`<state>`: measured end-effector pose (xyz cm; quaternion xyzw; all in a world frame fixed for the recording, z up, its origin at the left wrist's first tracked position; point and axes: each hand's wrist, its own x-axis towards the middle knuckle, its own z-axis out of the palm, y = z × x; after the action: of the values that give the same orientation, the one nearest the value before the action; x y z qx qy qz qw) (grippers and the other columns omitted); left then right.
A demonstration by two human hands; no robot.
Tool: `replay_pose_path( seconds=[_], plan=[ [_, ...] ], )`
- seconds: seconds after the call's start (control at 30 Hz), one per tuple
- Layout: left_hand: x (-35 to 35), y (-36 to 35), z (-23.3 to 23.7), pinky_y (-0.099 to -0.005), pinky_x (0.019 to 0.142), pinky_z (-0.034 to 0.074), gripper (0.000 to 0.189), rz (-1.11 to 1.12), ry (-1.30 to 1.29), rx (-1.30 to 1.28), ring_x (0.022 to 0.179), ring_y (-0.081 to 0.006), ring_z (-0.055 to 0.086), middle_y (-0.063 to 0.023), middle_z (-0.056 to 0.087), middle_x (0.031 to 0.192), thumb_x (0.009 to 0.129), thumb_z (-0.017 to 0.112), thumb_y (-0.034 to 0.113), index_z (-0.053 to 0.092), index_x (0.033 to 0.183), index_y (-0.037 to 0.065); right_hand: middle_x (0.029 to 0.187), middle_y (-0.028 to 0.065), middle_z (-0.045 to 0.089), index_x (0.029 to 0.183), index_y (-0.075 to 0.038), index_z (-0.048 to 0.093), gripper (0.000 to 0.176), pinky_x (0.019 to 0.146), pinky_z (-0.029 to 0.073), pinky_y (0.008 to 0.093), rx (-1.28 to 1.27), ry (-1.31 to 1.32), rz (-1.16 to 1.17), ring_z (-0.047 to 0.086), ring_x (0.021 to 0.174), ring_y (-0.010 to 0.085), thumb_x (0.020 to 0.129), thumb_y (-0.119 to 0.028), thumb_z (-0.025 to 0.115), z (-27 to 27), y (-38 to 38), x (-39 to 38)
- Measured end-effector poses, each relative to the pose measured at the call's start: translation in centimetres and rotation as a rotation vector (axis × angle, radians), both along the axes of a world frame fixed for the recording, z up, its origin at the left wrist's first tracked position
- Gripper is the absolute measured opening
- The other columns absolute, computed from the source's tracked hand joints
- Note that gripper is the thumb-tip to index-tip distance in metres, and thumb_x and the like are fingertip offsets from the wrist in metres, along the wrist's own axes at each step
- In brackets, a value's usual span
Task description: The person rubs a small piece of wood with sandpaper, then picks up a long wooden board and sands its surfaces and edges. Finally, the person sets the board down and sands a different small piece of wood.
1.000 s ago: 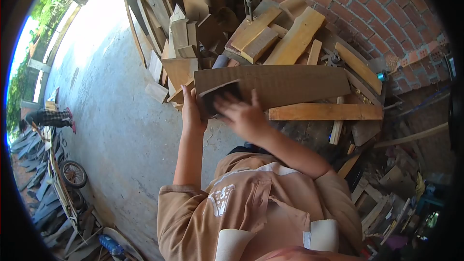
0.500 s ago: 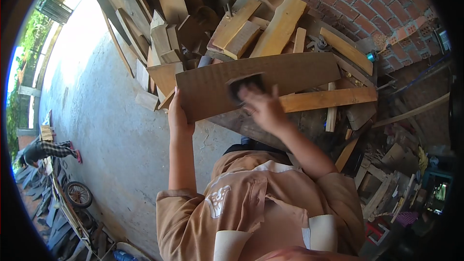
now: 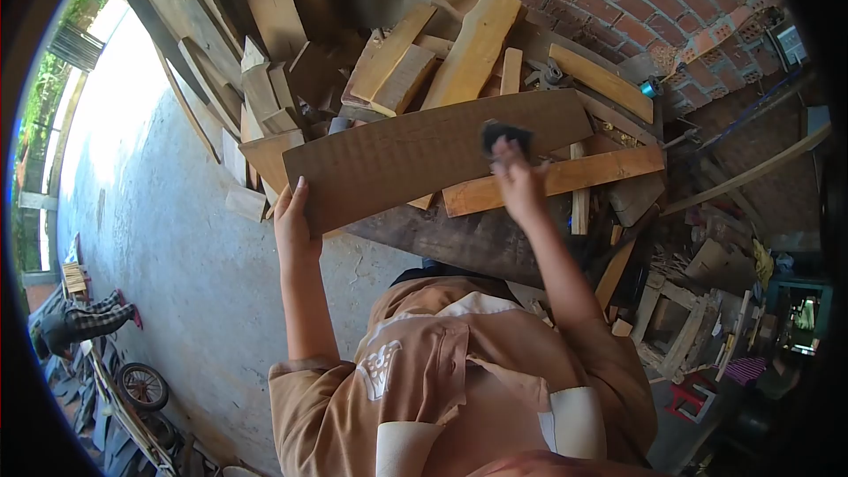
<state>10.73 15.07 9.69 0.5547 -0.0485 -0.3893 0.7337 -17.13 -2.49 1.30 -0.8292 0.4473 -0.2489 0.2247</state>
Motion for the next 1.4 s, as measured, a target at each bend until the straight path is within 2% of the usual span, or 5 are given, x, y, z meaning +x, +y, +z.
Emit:
replay_pose_path(
  seconds=[0.4,0.5,0.77,0.97,1.4],
  plan=[
    [0.7,-0.4,0.1,-0.0302,0.081,0.045,0.028,0.002,0.020,0.006,0.094,-0.0189,0.055,-0.0100,0.056,0.103,0.086,0.050,0.015,0.051,0.108,-0.002,0.121,-0.0031,0.050,0.105,-0.017,0.057,0.026,0.092,0.005,0.0673,-0.010,0.034,-0.022,0.042,0.117,0.0164,0.084,-0.030,0.050,0.3,-1.2,-1.5],
    [0.6,-0.1,-0.5,-0.0309,0.082,0.045,0.030,0.021,0.038,0.012,0.095,-0.0195,0.054,-0.0103,0.056,0.104,0.085,0.051,0.016,0.050,0.109,-0.002,0.120,0.0170,0.047,0.112,-0.001,0.051,0.039,0.088,0.039,0.0317,-0.012,-0.104,-0.236,0.045,0.111,0.0296,0.088,-0.030,0.042,-1.8,-6.6,-6.1],
    [0.8,-0.8,0.6,-0.0317,0.082,0.045,0.033,0.019,0.010,0.029,0.097,-0.0201,0.054,-0.0108,0.055,0.105,0.085,0.052,0.018,0.049,0.111,-0.002,0.122,-0.0006,0.049,0.108,-0.019,0.057,0.028,0.094,0.010,0.0643,-0.080,0.066,0.500,0.044,0.115,0.0167,0.082,-0.028,0.055,4.5,2.9,2.1],
    [0.7,-0.7,1.0,-0.0318,0.083,0.044,0.035,-0.030,-0.035,0.018,0.097,-0.0201,0.053,-0.0110,0.054,0.107,0.085,0.051,0.018,0.047,0.113,-0.002,0.122,0.0174,0.045,0.114,0.003,0.049,0.038,0.094,0.033,0.0298,0.127,0.032,-0.204,0.040,0.117,0.0276,0.088,-0.026,0.043,-1.1,-9.5,-7.0],
    [0.3,-0.5,0.8,-0.0318,0.082,0.045,0.030,-0.009,-0.001,0.020,0.096,-0.0198,0.054,-0.0106,0.055,0.104,0.086,0.049,0.016,0.048,0.110,-0.001,0.121,0.0055,0.049,0.113,-0.015,0.053,0.031,0.095,0.013,0.0619,0.098,-0.277,-0.216,0.047,0.112,0.0197,0.087,-0.029,0.046,-3.4,-9.5,-4.4]
  ],
)
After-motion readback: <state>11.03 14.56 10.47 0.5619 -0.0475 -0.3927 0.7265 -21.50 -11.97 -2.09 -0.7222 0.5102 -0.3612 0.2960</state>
